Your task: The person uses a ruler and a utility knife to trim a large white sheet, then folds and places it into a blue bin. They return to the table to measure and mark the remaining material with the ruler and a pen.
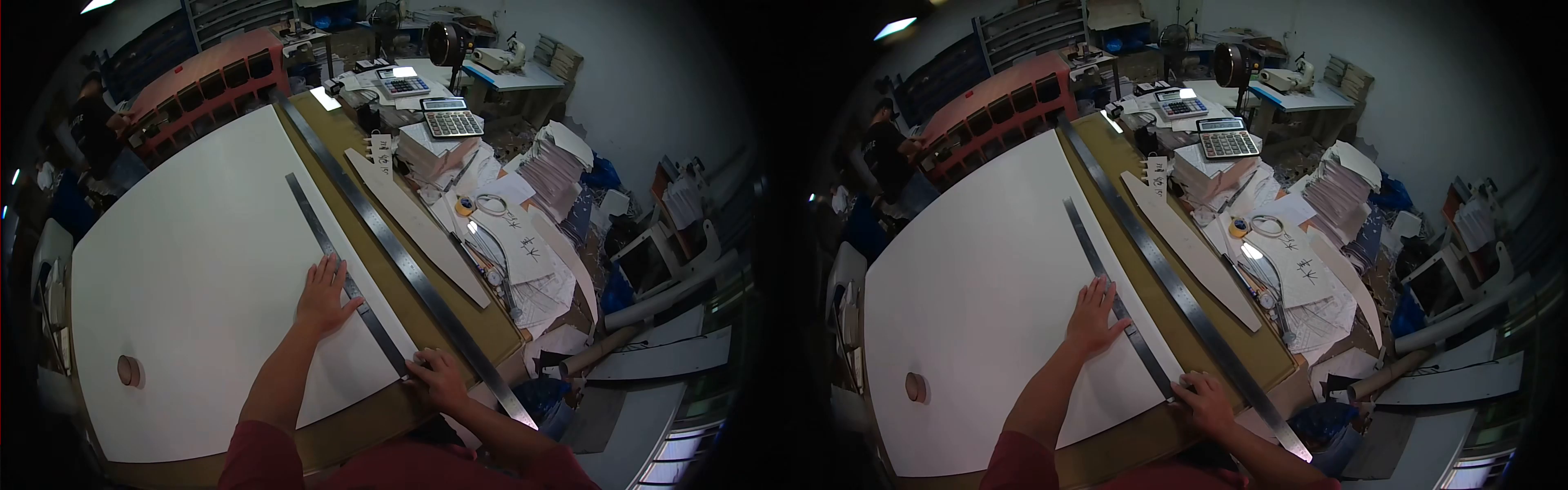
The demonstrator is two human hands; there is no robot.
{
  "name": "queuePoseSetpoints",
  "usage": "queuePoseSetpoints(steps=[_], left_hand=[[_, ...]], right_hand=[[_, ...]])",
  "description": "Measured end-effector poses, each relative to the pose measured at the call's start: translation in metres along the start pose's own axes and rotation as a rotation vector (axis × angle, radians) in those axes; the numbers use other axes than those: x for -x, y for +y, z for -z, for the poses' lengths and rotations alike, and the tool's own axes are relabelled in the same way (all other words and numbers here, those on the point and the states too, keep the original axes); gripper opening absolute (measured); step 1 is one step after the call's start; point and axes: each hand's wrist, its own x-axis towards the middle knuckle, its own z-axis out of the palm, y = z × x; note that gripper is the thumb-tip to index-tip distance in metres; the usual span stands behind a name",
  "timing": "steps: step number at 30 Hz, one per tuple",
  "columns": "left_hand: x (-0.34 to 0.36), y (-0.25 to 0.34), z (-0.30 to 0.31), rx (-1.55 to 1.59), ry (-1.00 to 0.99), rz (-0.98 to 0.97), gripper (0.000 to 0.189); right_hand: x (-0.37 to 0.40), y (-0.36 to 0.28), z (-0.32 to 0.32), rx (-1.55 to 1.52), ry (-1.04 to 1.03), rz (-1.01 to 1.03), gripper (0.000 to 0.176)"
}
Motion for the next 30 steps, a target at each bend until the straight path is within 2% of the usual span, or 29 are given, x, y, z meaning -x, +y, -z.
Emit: queuePoseSetpoints(steps=[5, 9, 13, 18, 26, 30], left_hand=[[-0.009, -0.003, -0.009, 0.006, 0.002, -0.003, 0.091], [-0.002, -0.006, -0.010, 0.014, 0.039, -0.015, 0.091], [-0.001, -0.007, -0.011, 0.026, 0.063, -0.018, 0.091], [-0.002, -0.006, -0.011, 0.017, 0.013, -0.005, 0.090], [-0.004, -0.007, -0.012, -0.010, 0.028, -0.017, 0.091], [0.000, -0.008, -0.022, -0.037, 0.035, -0.028, 0.089]], right_hand=[[0.001, 0.002, -0.001, 0.013, 0.036, 0.024, 0.046], [0.001, 0.000, -0.001, -0.064, -0.039, -0.001, 0.044], [-0.001, 0.002, -0.003, -0.014, -0.036, -0.029, 0.044], [0.001, 0.001, -0.003, -0.028, -0.035, -0.058, 0.044], [0.000, 0.002, -0.004, -0.003, -0.007, -0.027, 0.053], [0.008, 0.004, -0.005, -0.005, -0.057, -0.057, 0.053]])
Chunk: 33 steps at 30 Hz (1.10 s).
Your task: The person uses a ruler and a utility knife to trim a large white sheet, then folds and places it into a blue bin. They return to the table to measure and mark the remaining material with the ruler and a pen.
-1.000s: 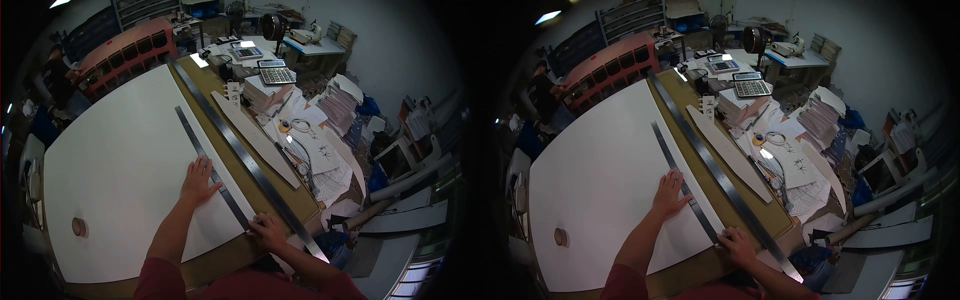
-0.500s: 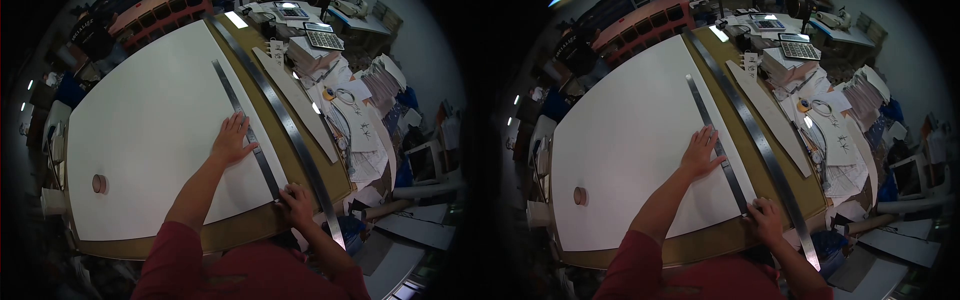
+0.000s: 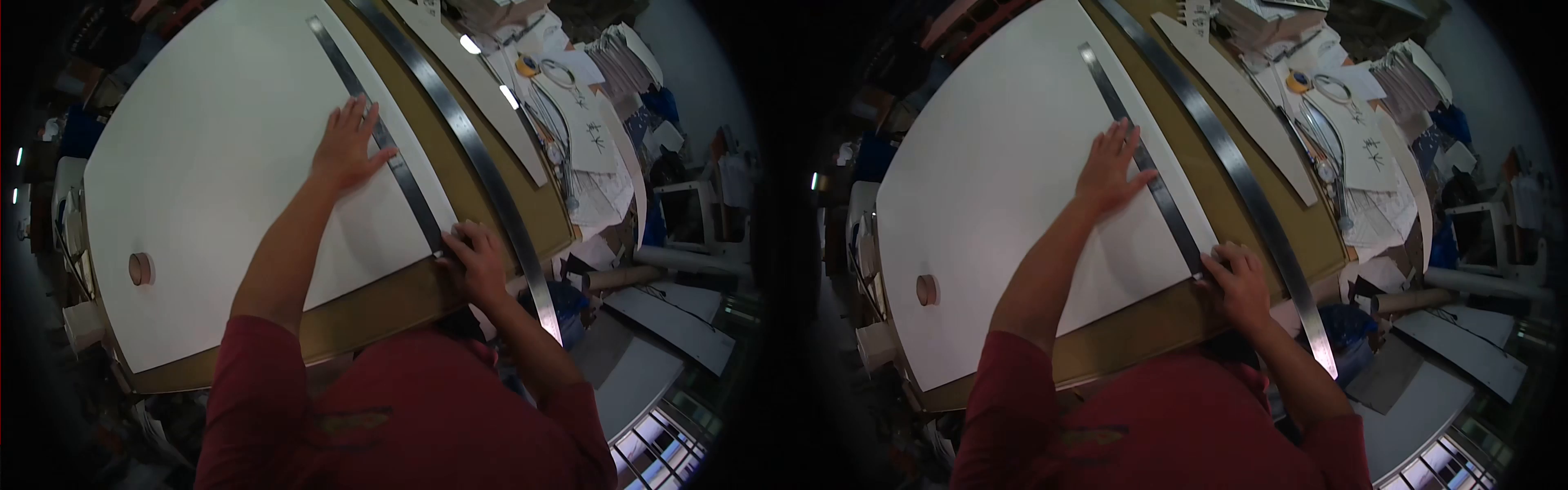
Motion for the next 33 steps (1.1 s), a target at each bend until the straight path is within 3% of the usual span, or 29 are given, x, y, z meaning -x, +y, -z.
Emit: queuePoseSetpoints(steps=[19, 21, 23, 25, 28, 31, 33], left_hand=[[-0.005, -0.003, -0.007, -0.058, 0.081, -0.002, 0.090], [-0.008, 0.000, 0.007, -0.007, -0.003, -0.042, 0.088], [-0.003, -0.007, -0.004, 0.106, 0.103, -0.064, 0.089], [0.002, 0.000, 0.016, 0.188, 0.025, -0.007, 0.091], [0.006, 0.004, 0.029, 0.161, 0.003, 0.011, 0.092], [0.007, 0.004, 0.028, 0.125, -0.015, 0.014, 0.092], [0.008, 0.006, 0.034, 0.144, -0.033, 0.022, 0.092]], right_hand=[[-0.003, 0.003, 0.004, 0.022, 0.011, 0.026, 0.046], [-0.007, 0.003, -0.001, 0.045, 0.002, 0.023, 0.048], [0.001, 0.013, -0.012, 0.024, 0.003, 0.022, 0.049], [0.005, 0.025, -0.021, -0.043, 0.016, 0.021, 0.048], [-0.001, 0.022, -0.015, 0.009, 0.044, 0.133, 0.047], [-0.004, 0.002, -0.002, 0.050, 0.013, 0.098, 0.046], [-0.016, -0.031, 0.019, 0.031, -0.095, -0.097, 0.053]])
